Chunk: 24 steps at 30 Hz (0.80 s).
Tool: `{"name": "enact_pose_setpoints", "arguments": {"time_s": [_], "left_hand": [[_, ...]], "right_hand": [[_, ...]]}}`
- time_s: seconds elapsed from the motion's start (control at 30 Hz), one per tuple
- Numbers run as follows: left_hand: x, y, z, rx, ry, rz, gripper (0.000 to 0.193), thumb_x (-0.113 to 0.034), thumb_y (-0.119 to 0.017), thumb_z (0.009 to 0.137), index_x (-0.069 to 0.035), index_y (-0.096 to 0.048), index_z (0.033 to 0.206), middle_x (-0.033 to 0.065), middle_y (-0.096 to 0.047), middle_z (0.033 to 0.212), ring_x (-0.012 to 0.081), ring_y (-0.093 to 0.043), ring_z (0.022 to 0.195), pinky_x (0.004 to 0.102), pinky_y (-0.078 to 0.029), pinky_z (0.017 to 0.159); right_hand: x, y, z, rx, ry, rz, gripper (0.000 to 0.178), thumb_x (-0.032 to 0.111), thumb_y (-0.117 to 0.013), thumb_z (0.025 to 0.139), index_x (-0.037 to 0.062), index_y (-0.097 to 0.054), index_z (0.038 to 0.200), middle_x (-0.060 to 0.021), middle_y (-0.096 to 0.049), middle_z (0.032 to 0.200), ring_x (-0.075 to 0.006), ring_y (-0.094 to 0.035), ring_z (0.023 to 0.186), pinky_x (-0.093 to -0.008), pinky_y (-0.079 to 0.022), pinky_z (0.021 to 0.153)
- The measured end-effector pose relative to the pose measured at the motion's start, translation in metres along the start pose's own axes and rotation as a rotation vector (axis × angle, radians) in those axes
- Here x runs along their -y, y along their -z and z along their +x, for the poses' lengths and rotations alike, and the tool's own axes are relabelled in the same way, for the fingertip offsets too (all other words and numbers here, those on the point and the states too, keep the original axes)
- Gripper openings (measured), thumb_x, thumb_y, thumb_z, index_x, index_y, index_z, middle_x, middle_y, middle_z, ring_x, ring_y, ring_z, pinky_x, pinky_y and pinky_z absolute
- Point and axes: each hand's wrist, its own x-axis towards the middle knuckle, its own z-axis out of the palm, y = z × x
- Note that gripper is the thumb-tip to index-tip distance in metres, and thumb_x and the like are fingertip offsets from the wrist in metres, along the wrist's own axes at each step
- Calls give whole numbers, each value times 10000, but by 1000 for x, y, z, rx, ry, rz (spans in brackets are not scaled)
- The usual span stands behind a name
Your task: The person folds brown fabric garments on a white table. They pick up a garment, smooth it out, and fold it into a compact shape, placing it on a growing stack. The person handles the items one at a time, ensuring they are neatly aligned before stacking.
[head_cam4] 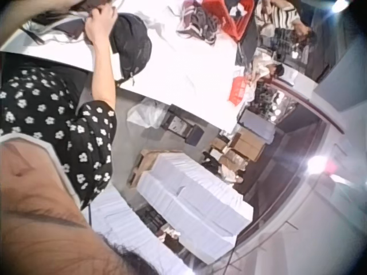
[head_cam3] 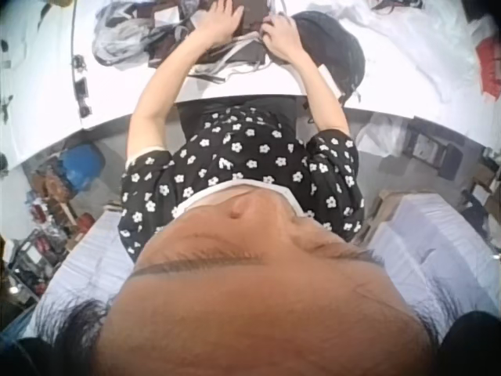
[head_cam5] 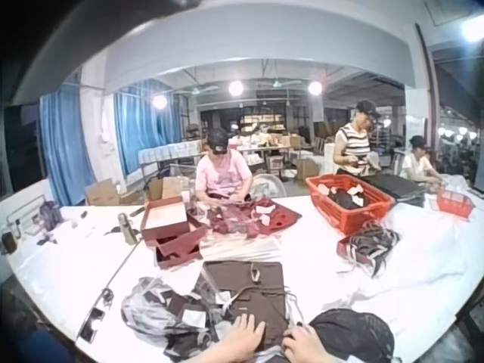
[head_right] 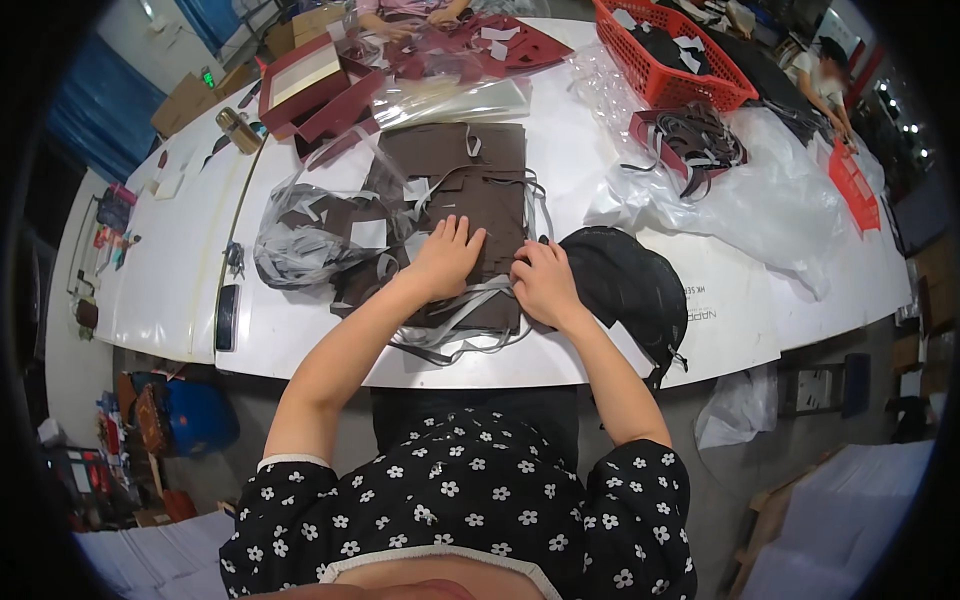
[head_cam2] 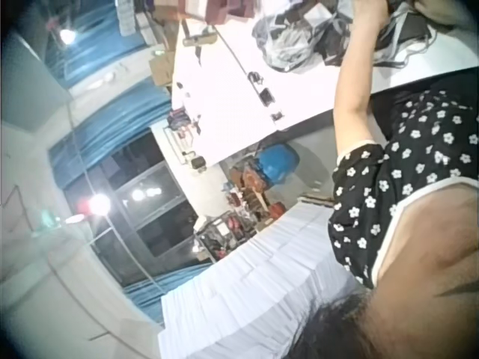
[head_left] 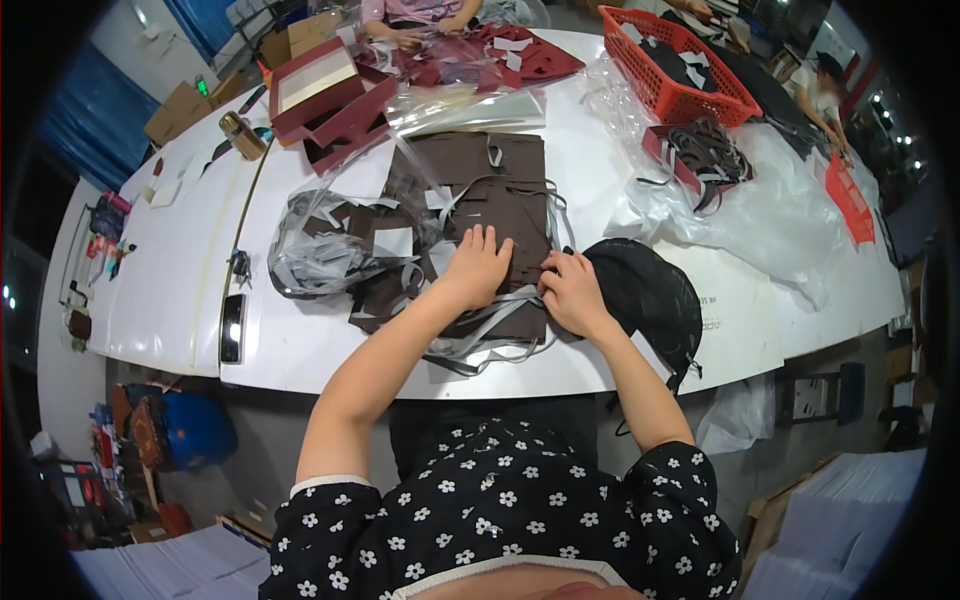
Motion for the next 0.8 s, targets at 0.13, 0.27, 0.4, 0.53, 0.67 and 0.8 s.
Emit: {"name": "enact_pose_setpoints", "arguments": {"time_s": [0.13, 0.27, 0.4, 0.53, 0.67, 0.8], "left_hand": [[-8, 7, 10, 34, 45, 50, 874, -276, -709, 703, 28, -332, 1431, 365, -355, 1413, 511, -353, 1324, 519, -285, 1121], [3, 12, 20, 120, 72, -256, 915, -404, -694, 688, 39, -357, 1414, 356, -389, 1396, 514, -380, 1299, 521, -295, 1104], [2, 10, 16, 31, 35, -85, 991, -445, -704, 663, 44, -321, 1436, 383, -360, 1405, 524, -359, 1313, 533, -293, 1100], [-18, -9, 21, -103, 133, 105, 785, -299, -681, 746, 30, -399, 1400, 394, -440, 1334, 521, -438, 1258, 550, -344, 1054], [-19, -22, 35, -280, 176, 179, 598, -186, -628, 800, -7, -467, 1347, 367, -582, 1156, 489, -600, 1062, 515, -475, 921], [-13, -22, 47, -355, 249, -44, 585, -91, -687, 718, -75, -530, 1281, 235, -683, 900, 405, -676, 836, 442, -537, 776]], "right_hand": [[-7, -7, -2, -122, -21, 12, 80, 124, -681, 750, 73, -620, 745, -87, -585, 975, -286, -548, 1083, -472, -374, 975], [-8, -15, -2, -8, -200, -20, 168, 171, -732, 738, 66, -645, 835, -77, -593, 965, -268, -556, 1028, -433, -395, 910], [2, -24, -3, -125, -248, -36, 254, 165, -747, 721, 67, -656, 937, -80, -587, 1034, -273, -536, 1049, -419, -391, 907], [13, -27, 8, -173, -226, -107, 271, 130, -726, 725, 59, -663, 979, -131, -549, 1164, -323, -476, 1149, -451, -365, 939], [5, -38, 17, -138, -233, -113, 273, 165, -703, 760, 38, -668, 999, -187, -523, 1218, -360, -447, 1188, -484, -351, 953], [7, -34, 16, -136, -274, -148, 290, 216, -684, 801, 28, -670, 1020, -209, -516, 1245, -379, -428, 1229, -496, -338, 975]]}}
